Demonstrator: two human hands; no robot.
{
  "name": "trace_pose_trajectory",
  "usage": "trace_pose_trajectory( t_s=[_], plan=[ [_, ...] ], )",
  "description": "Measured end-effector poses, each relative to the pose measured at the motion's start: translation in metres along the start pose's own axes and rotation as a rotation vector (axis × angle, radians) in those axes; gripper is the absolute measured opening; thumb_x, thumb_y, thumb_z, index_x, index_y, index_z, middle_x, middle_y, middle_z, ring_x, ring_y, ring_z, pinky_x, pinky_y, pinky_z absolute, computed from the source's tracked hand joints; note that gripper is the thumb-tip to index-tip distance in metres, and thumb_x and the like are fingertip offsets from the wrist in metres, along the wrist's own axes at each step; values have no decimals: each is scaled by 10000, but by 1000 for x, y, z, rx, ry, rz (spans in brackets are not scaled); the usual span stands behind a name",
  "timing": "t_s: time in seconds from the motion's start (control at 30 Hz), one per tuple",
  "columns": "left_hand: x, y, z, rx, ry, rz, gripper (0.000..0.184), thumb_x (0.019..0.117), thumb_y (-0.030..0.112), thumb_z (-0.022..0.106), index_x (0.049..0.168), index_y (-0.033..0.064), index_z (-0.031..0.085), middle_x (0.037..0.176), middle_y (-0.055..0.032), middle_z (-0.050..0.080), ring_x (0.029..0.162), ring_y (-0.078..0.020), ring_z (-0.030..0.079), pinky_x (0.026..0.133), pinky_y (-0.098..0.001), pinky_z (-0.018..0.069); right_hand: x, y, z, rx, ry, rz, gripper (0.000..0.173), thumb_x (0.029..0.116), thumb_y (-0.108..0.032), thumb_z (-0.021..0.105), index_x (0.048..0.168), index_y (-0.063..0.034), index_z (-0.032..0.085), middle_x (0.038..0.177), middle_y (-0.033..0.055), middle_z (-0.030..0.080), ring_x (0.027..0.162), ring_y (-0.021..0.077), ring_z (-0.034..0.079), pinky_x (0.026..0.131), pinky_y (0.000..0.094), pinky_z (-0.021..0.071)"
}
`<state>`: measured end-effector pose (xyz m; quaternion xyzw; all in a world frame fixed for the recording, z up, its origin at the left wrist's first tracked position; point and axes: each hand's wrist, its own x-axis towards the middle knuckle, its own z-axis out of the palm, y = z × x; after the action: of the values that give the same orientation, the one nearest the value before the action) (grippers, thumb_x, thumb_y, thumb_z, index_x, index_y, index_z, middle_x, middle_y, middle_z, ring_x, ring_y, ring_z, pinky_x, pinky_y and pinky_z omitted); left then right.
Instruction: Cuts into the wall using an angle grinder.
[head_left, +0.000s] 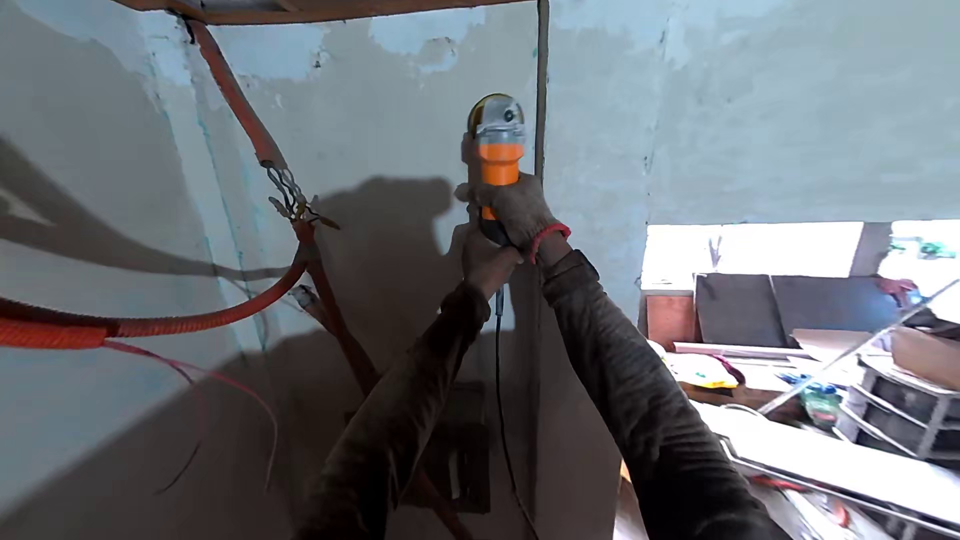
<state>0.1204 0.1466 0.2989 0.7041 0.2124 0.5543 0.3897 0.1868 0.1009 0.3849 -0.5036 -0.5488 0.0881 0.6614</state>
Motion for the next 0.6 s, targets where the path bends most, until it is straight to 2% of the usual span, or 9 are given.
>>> trace_pose_trajectory(
  t_s=[0.07, 0.13, 0.23, 0.37, 0.43, 0.47, 0.53, 0.6],
  plan=[
    [-15, -15, -1, -81, 6, 9, 421, 625, 12, 848, 999, 20, 655, 789, -97, 701, 681, -203, 691, 632, -413, 599, -20, 14, 3, -106, -39, 15, 431, 750, -346, 861, 1055, -90, 697, 846, 90, 732, 720, 233, 718, 649, 465, 619],
    [-26, -27, -6, -74, -15, 30, 399, 608, 30, 842, 967, 16, 669, 804, -86, 712, 710, -191, 702, 662, -412, 609, -57, 27, -1, -138, -47, 26, 418, 773, -390, 838, 1060, -129, 684, 803, 72, 678, 645, 208, 642, 545, 418, 529],
    [-25, -28, -16, 74, -82, 9, 433, 630, 126, 838, 1020, 47, 670, 859, -72, 718, 787, -195, 712, 728, -453, 608, -72, 35, -4, -68, -21, 39, 430, 778, -402, 837, 1087, -145, 683, 819, 59, 680, 656, 189, 633, 554, 397, 523],
    [-8, -3, -18, 145, -94, 0, 401, 650, 138, 843, 1012, 67, 686, 840, -67, 719, 777, -205, 709, 724, -467, 596, -49, 18, -3, -3, 21, 21, 421, 784, -382, 837, 1074, -125, 675, 799, 68, 672, 630, 190, 628, 533, 380, 518],
    [4, 15, -18, 195, -79, -34, 466, 640, 135, 870, 1049, 65, 657, 842, -93, 708, 768, -234, 701, 706, -483, 587, -13, 2, 2, 83, 41, 8, 438, 772, -304, 865, 1074, -45, 682, 842, 110, 733, 703, 235, 719, 637, 427, 624],
    [9, 23, -19, 219, -71, -50, 487, 636, 142, 868, 1064, 69, 647, 853, -104, 702, 771, -250, 695, 697, -494, 580, -1, -8, 3, 124, 42, 8, 431, 778, -255, 863, 1077, -11, 670, 859, 127, 742, 729, 248, 736, 679, 435, 642],
    [16, 38, -20, 220, -74, -48, 462, 663, 145, 853, 1067, 64, 643, 847, -128, 685, 736, -275, 677, 642, -500, 565, 11, -26, 1, 152, 50, 8, 422, 788, -231, 851, 1079, 8, 661, 861, 141, 741, 732, 253, 738, 689, 436, 643],
    [20, 45, -21, 168, -81, -14, 497, 676, 152, 833, 1118, 49, 629, 849, -158, 666, 700, -303, 647, 578, -507, 528, 17, -39, -4, 154, 53, -1, 423, 791, -237, 844, 1076, 11, 655, 849, 146, 734, 711, 252, 730, 667, 432, 639]
  ],
)
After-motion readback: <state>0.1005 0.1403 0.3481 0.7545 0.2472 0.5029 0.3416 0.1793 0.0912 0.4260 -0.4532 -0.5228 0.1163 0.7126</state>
